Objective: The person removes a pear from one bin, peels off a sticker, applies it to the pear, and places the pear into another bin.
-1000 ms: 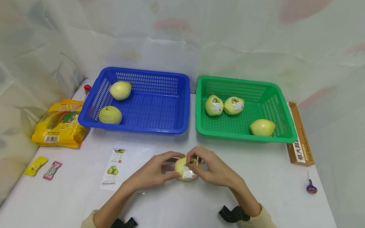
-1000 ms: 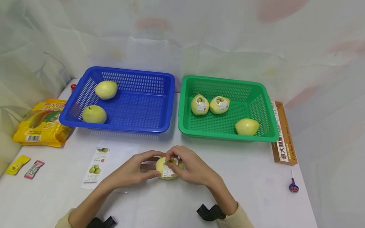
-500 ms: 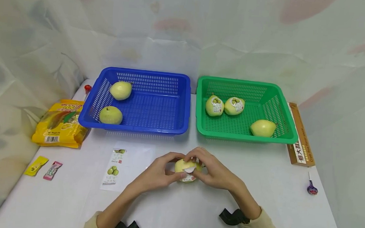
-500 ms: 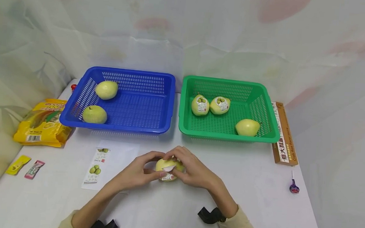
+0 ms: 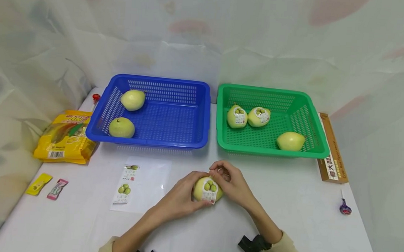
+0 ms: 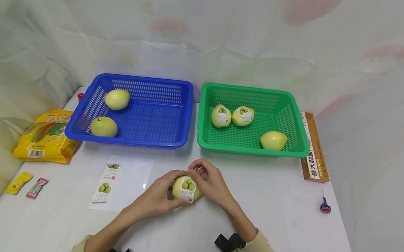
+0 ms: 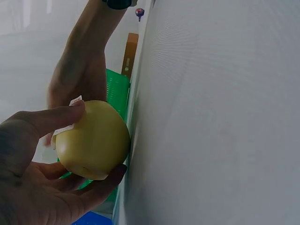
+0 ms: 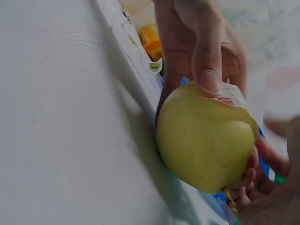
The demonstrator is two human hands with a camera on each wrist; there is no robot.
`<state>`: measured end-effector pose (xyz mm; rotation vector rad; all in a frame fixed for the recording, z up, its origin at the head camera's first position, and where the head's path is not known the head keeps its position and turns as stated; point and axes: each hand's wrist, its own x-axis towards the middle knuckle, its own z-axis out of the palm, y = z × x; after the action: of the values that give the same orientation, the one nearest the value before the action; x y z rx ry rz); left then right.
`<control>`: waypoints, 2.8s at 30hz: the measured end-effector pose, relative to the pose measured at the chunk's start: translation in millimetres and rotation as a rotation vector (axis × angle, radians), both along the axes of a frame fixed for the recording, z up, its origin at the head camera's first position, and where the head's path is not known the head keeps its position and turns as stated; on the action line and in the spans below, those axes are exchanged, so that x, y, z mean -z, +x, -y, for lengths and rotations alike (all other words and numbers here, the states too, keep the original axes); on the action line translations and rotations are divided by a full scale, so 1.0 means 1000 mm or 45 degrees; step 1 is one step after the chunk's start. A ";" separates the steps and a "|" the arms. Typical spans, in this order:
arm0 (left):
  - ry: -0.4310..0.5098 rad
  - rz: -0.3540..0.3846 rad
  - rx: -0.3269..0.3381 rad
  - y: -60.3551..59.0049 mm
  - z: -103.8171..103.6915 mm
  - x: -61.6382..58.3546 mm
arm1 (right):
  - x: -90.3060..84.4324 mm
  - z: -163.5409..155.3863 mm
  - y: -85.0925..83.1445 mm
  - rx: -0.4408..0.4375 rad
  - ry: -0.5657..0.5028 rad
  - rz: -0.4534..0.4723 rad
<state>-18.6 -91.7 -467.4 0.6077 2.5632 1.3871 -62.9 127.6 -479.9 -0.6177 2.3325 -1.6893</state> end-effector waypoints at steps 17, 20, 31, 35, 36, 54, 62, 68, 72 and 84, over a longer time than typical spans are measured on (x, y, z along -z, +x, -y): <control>0.046 0.120 0.017 -0.005 0.008 0.000 | 0.004 -0.011 0.006 -0.132 0.053 -0.066; 0.129 0.225 0.072 -0.009 0.014 0.001 | 0.010 -0.017 0.006 -0.228 0.054 -0.168; 0.075 0.318 -0.080 -0.012 0.018 0.000 | 0.017 -0.014 0.013 -0.291 0.173 -0.402; 0.090 0.344 -0.087 -0.013 0.019 0.001 | 0.010 -0.011 0.012 -0.185 0.088 -0.165; 0.100 0.349 -0.076 -0.013 0.020 0.001 | 0.009 -0.010 0.011 -0.156 0.074 -0.115; 0.165 0.308 0.113 -0.015 0.026 0.001 | 0.005 0.004 0.011 0.003 0.097 0.015; 0.358 0.545 0.090 -0.019 0.033 0.006 | 0.001 -0.001 0.014 -0.263 0.144 -0.151; 0.460 0.635 0.070 -0.019 0.036 0.007 | -0.004 0.000 0.013 -0.301 0.121 -0.077; 0.603 0.666 0.089 -0.020 0.038 0.003 | -0.030 -0.013 0.008 -0.307 0.111 -0.049; 0.347 0.581 0.216 -0.021 0.041 0.010 | -0.116 -0.158 -0.135 0.191 0.182 -0.206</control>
<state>-39.5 -132.9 -476.9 0.4652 1.9452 1.6078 -197.4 285.6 -363.8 -0.5851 2.6467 -1.5661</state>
